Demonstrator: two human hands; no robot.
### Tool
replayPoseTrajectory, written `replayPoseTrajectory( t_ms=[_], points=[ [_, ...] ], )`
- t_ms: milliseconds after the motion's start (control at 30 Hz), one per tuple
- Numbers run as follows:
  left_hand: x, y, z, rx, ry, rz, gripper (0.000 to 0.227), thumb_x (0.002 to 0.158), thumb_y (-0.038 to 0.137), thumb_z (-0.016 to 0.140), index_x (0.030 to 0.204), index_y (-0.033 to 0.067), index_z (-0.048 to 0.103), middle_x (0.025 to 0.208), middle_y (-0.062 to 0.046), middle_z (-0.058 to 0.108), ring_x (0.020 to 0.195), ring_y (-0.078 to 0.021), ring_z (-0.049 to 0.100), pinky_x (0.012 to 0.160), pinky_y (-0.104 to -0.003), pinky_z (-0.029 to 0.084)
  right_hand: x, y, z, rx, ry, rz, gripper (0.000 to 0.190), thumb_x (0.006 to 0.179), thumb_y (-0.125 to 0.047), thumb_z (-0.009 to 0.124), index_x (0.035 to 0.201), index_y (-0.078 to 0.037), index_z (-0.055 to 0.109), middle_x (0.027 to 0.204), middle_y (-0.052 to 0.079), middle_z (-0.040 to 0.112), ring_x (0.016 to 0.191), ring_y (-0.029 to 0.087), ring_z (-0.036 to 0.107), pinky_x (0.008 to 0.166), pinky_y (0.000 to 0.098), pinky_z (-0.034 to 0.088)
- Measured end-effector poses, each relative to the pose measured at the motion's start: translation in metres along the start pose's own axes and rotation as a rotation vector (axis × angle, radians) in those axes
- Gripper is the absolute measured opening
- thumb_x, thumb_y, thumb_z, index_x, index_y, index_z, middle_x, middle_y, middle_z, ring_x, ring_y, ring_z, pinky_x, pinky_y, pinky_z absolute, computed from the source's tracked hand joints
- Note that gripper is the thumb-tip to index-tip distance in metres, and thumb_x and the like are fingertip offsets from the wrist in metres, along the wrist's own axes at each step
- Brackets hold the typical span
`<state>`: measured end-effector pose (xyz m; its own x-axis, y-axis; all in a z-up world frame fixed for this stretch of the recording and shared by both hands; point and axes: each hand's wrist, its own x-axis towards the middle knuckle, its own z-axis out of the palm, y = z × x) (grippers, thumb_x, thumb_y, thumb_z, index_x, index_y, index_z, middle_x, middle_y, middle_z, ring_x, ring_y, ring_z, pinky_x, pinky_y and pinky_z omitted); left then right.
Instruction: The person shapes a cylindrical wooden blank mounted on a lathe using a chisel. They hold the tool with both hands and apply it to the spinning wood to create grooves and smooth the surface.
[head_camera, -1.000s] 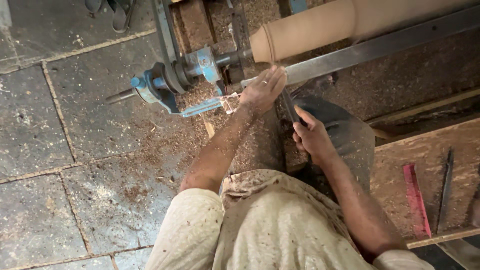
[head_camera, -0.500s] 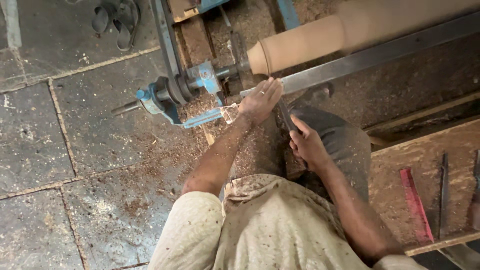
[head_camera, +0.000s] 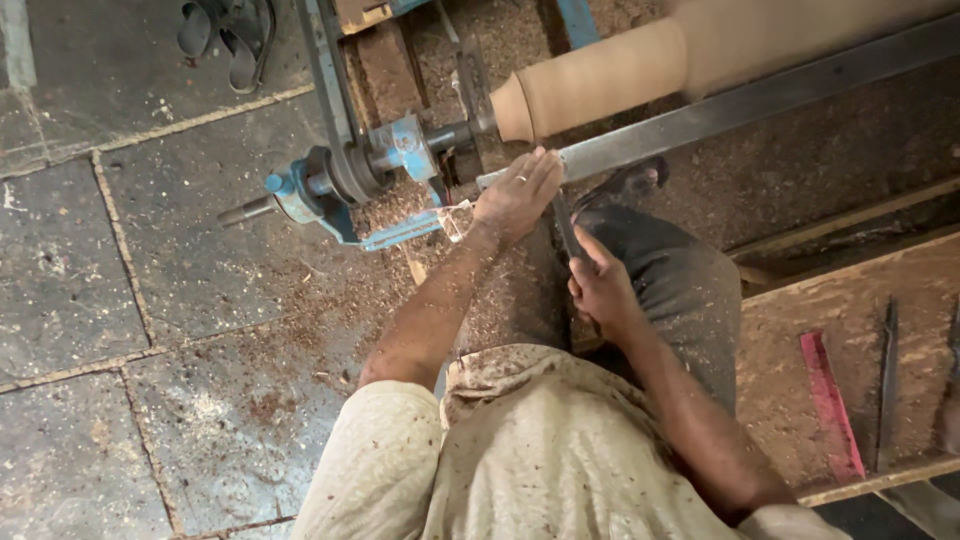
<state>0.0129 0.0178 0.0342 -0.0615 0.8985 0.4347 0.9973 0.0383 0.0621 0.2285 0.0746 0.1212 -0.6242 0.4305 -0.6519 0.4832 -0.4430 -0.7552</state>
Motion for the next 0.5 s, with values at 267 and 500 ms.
replayPoseTrajectory(
  t_ms=[267,500],
  points=[
    [0.009,0.005,-0.003,-0.148,-0.144,-0.041,0.045,0.099,0.018,0.054,0.141,0.0036,0.055,0.15,-0.014,0.054,0.14,-0.0347,0.052,0.113,-0.043,0.043,-0.004,0.012,0.004,0.135,0.059,0.044,0.06,0.102,-0.015,0.053,0.16,-0.022,0.038,0.064,0.0,0.051,0.048,0.009,0.042,0.041,0.0264,0.037],
    [0.021,0.012,0.007,-0.027,-0.028,0.033,0.047,0.098,0.019,0.053,0.142,0.0005,0.055,0.152,-0.017,0.052,0.141,-0.033,0.051,0.118,-0.042,0.044,0.002,0.005,-0.022,0.038,0.078,0.042,0.06,0.102,-0.015,0.053,0.16,-0.022,0.039,0.066,0.0,0.051,0.05,0.008,0.041,0.043,0.0252,0.035]
  ],
)
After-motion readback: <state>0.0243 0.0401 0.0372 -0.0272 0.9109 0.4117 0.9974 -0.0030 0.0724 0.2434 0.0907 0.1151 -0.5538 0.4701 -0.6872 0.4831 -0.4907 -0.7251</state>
